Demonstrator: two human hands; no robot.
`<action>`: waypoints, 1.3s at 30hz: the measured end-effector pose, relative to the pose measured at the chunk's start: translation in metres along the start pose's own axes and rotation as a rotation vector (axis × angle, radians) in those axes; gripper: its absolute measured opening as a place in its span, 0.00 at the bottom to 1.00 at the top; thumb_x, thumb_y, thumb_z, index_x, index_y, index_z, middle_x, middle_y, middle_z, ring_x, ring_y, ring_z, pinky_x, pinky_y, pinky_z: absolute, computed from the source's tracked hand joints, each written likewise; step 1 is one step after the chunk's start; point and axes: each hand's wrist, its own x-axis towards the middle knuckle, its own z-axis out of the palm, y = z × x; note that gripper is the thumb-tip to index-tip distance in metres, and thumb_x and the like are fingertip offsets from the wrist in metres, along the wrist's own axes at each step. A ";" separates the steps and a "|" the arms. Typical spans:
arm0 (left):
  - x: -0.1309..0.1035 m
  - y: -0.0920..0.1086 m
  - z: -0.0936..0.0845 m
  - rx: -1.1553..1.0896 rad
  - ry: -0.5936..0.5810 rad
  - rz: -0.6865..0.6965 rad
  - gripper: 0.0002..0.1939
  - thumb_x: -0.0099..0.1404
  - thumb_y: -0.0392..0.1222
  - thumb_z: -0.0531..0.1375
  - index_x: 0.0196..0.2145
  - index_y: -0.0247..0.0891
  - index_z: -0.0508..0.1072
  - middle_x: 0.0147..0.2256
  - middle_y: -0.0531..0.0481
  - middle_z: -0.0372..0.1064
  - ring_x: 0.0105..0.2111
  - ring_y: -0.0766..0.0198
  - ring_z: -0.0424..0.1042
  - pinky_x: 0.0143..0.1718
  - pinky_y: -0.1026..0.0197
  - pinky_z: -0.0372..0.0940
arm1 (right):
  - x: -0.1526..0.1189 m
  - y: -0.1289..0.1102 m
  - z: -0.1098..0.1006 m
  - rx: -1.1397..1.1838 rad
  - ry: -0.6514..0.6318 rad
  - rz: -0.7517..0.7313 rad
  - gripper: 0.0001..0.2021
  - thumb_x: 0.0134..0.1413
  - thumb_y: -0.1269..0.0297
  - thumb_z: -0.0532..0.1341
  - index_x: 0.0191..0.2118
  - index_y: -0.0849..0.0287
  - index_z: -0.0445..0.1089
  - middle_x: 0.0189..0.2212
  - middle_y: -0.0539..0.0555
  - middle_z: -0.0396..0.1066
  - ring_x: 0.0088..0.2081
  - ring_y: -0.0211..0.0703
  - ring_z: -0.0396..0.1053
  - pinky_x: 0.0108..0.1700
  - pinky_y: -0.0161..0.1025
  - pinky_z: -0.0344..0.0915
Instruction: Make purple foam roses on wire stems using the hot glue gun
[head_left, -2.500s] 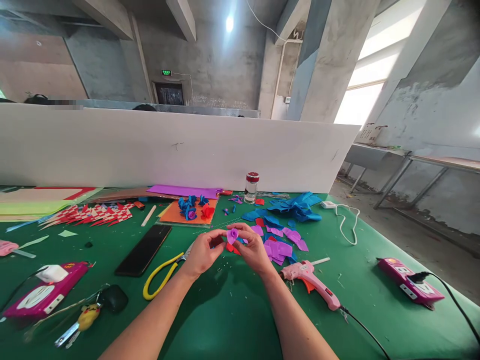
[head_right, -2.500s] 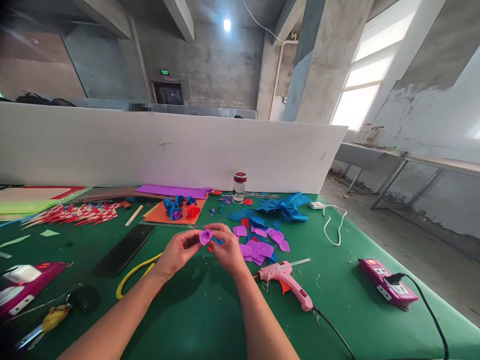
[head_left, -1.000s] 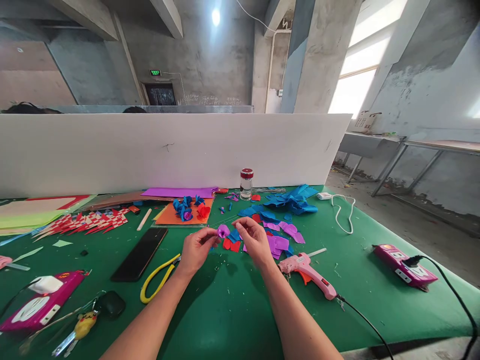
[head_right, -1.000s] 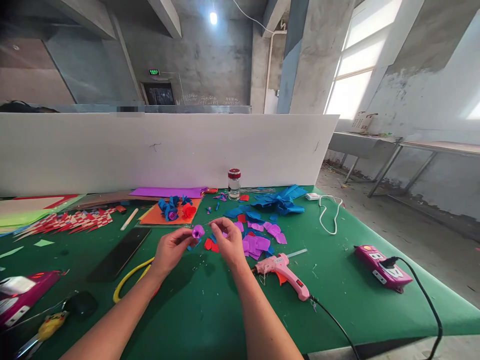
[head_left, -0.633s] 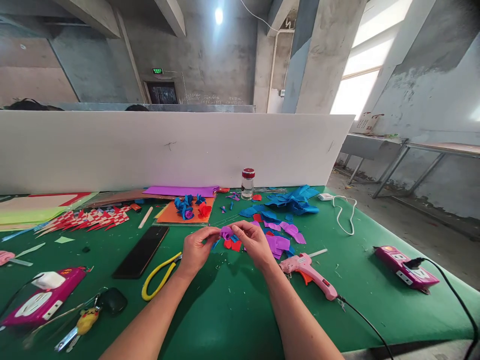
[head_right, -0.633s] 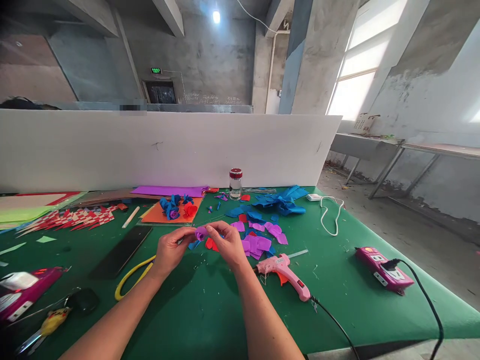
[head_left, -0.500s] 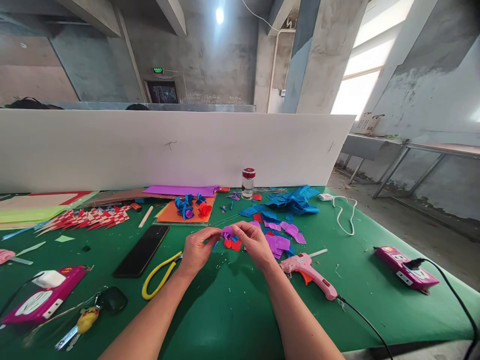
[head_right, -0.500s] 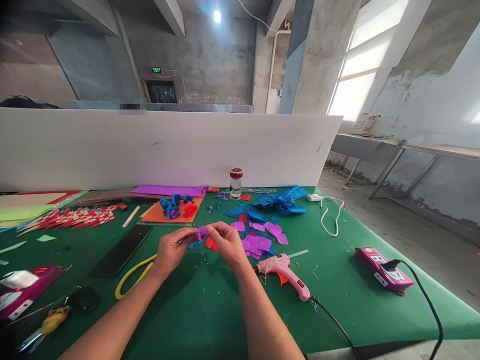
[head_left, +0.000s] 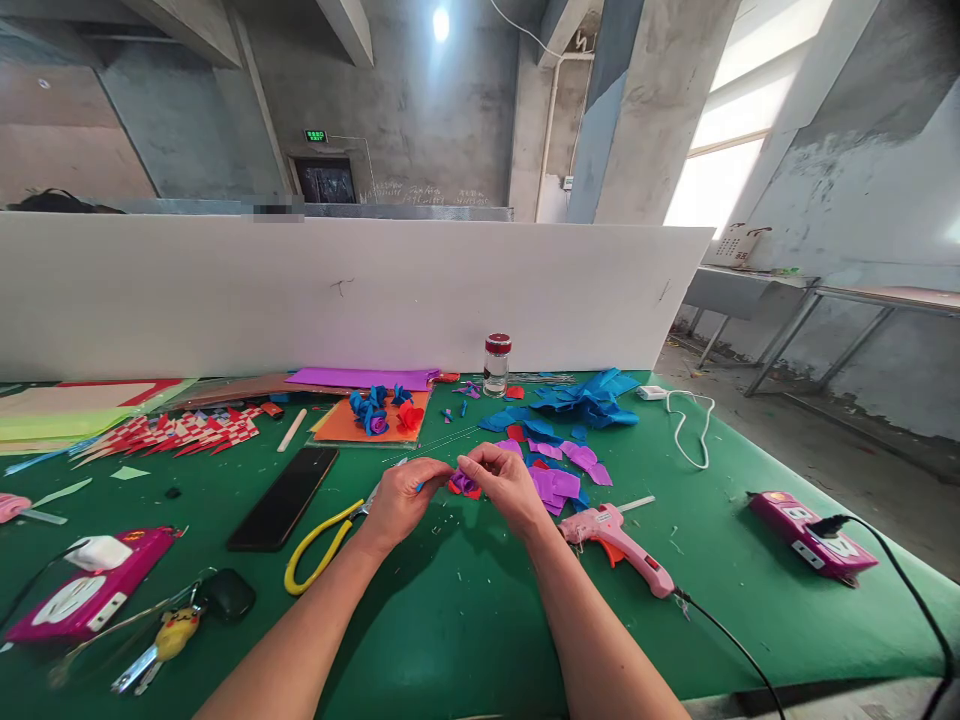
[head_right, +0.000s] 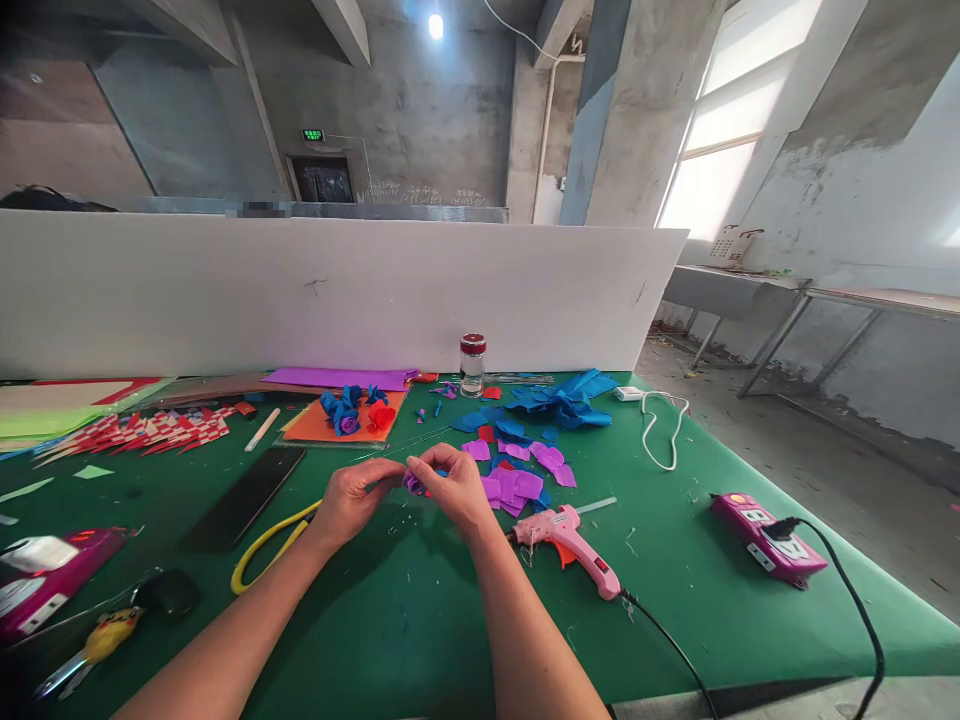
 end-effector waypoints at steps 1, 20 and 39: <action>0.000 0.001 0.000 -0.003 -0.006 -0.001 0.09 0.66 0.38 0.56 0.37 0.41 0.77 0.34 0.51 0.77 0.34 0.64 0.75 0.37 0.64 0.68 | 0.000 -0.001 0.000 0.017 -0.003 0.001 0.15 0.51 0.54 0.64 0.23 0.58 0.70 0.20 0.49 0.70 0.24 0.36 0.65 0.28 0.34 0.60; 0.002 -0.005 0.002 -0.200 0.122 -0.221 0.06 0.62 0.41 0.60 0.34 0.41 0.77 0.29 0.53 0.77 0.30 0.63 0.76 0.34 0.65 0.69 | 0.001 -0.010 -0.006 -0.009 0.082 -0.015 0.20 0.58 0.47 0.55 0.37 0.57 0.77 0.31 0.53 0.74 0.36 0.43 0.68 0.41 0.39 0.63; 0.001 -0.006 0.002 -0.138 0.121 -0.213 0.07 0.62 0.41 0.59 0.35 0.40 0.77 0.29 0.52 0.76 0.29 0.63 0.77 0.33 0.65 0.70 | 0.002 -0.004 -0.001 0.035 0.077 -0.018 0.09 0.48 0.57 0.66 0.33 0.58 0.75 0.30 0.53 0.75 0.33 0.41 0.71 0.36 0.37 0.65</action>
